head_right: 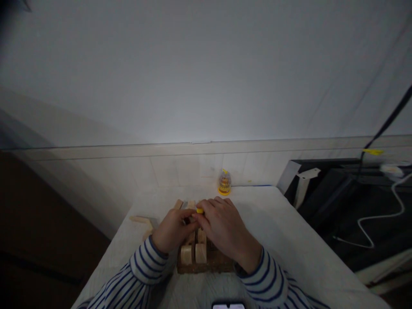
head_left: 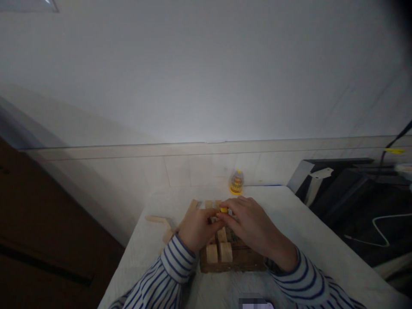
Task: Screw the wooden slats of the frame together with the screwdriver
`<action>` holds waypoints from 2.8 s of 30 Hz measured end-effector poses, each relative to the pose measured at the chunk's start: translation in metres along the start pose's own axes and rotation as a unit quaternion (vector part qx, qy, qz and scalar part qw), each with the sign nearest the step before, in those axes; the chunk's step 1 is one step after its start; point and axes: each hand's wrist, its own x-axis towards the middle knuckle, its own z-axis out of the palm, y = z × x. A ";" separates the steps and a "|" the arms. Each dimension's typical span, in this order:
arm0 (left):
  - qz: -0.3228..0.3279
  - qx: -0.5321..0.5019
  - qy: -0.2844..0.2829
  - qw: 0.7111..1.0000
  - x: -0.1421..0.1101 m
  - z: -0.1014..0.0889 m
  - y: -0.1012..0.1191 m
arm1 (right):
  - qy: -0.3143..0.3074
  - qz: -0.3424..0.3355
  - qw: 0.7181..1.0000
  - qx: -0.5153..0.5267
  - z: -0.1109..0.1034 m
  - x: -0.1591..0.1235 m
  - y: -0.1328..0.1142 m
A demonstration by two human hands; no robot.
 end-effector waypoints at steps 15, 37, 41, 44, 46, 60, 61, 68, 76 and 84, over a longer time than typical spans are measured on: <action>0.039 -0.085 -0.006 0.996 0.002 0.000 -0.001 | -0.017 -0.052 0.993 0.102 -0.009 0.003 0.004; 0.040 0.014 -0.008 0.999 -0.002 -0.001 -0.002 | 0.010 -0.014 1.000 -0.018 0.000 0.001 -0.001; 0.017 0.059 0.026 0.998 -0.002 0.003 -0.001 | 0.005 -0.003 1.000 -0.012 -0.001 0.001 -0.001; 0.007 0.061 0.032 0.998 -0.001 0.004 -0.002 | 0.007 -0.008 1.000 0.022 -0.002 0.000 0.000; 0.006 0.049 0.027 0.998 -0.001 0.003 -0.002 | 0.009 -0.025 0.998 0.063 -0.004 0.001 0.001; 0.036 0.025 0.010 0.999 0.000 0.001 -0.002 | 0.013 -0.041 0.999 0.032 -0.005 0.003 0.006; 0.038 0.020 0.006 0.999 0.000 0.000 -0.002 | 0.014 -0.039 0.999 0.022 -0.004 0.003 0.005; 0.068 -0.005 -0.012 0.998 0.000 -0.002 -0.001 | 0.004 -0.032 0.999 -0.019 -0.004 0.002 0.001; 0.062 -0.007 -0.036 0.997 0.000 -0.002 -0.005 | 0.015 -0.035 0.999 -0.035 -0.001 0.001 -0.001; 0.012 -0.001 0.009 1.000 0.000 0.001 0.002 | 0.013 -0.014 1.000 -0.016 0.001 0.001 0.000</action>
